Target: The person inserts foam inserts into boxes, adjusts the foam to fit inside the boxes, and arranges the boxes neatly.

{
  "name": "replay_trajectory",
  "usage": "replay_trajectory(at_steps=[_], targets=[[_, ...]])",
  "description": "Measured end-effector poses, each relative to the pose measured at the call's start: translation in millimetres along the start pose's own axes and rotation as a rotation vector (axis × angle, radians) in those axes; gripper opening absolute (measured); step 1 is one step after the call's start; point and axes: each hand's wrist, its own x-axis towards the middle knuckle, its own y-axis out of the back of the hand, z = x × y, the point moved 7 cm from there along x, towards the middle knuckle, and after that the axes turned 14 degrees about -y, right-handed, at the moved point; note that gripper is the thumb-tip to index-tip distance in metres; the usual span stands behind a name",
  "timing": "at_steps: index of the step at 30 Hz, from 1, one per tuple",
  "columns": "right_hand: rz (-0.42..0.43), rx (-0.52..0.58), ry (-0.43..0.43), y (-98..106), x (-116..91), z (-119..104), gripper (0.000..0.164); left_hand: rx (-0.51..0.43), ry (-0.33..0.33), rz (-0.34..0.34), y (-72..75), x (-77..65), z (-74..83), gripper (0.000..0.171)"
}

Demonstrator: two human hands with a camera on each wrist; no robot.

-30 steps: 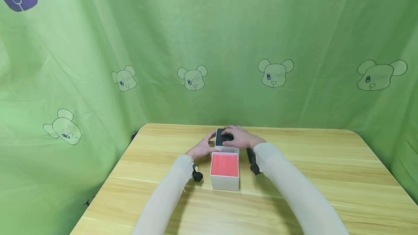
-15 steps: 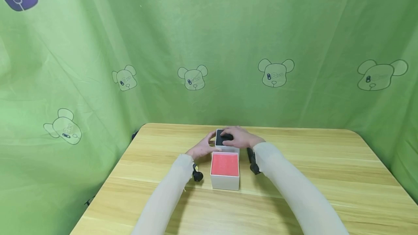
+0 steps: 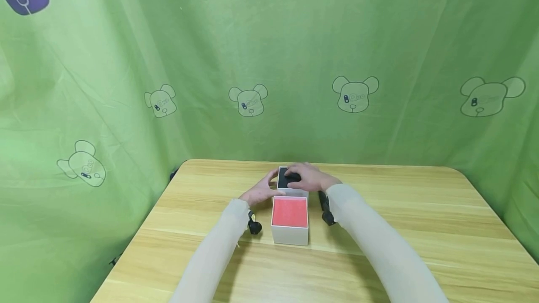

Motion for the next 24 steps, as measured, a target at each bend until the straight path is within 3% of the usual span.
replay_trajectory(at_steps=[9,16,24], targets=[[0.005,0.009,0.012,3,-4,1,0.039,-0.013,0.005,0.008,0.1,-0.2,-1.5,0.089],[-0.006,0.004,-0.029,2,-6,6,0.041,0.002,0.02,0.003,-1.9,0.2,-2.2,0.09],[0.036,-0.022,-0.041,9,-11,11,0.043,-0.019,0.011,0.015,-0.6,-1.1,-1.6,0.089]])
